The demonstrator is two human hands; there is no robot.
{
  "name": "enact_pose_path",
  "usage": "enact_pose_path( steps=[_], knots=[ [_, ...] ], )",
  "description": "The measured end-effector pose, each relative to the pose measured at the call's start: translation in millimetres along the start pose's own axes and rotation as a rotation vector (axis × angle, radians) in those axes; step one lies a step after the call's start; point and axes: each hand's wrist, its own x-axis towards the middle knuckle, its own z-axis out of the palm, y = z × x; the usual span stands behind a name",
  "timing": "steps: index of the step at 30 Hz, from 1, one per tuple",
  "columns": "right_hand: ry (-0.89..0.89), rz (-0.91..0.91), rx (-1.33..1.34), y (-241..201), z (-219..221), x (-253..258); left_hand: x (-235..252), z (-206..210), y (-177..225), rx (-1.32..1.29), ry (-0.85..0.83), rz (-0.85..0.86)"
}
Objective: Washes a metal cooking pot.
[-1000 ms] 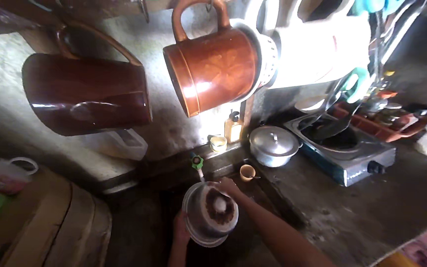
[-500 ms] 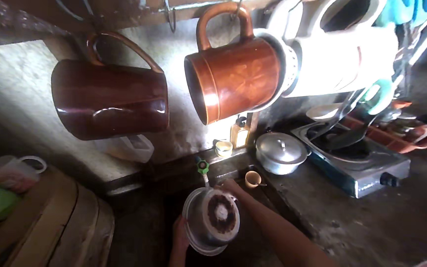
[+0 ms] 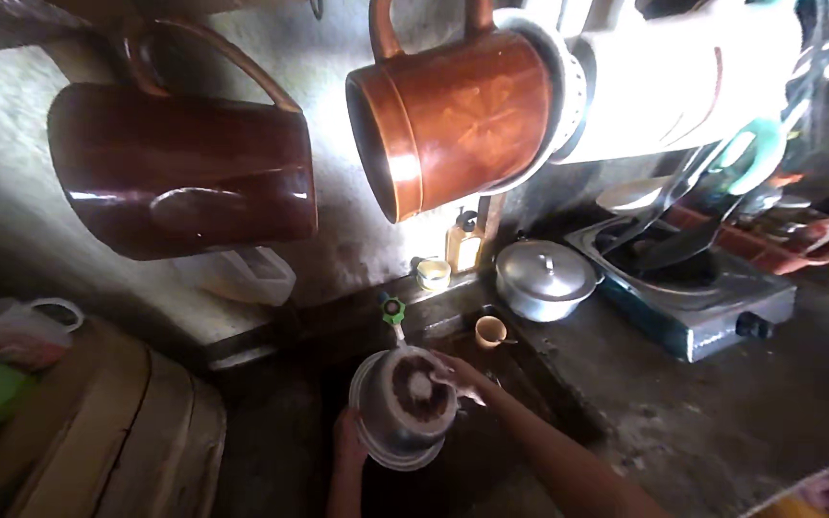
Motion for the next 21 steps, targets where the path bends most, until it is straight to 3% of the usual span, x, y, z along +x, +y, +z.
enact_pose_path(
  steps=[4, 8, 16, 21],
  knots=[
    [-0.152, 0.049, 0.328, 48.2, 10.3, -30.3, 4.4, -1.9, -9.3, -0.038, 0.026, -0.021],
    [-0.143, -0.131, 0.353, 60.4, 18.8, -46.1, 1.2, 5.3, -8.7, -0.035, 0.032, -0.021],
    [-0.098, 0.013, 0.519, 76.7, 9.6, -40.9, 1.7, 9.2, -7.2, 0.010, 0.100, -0.035],
    [-0.089, -0.128, 0.372, 62.1, 15.0, -48.7, -2.7, 8.9, -5.8, -0.011, 0.076, -0.025]
  ],
)
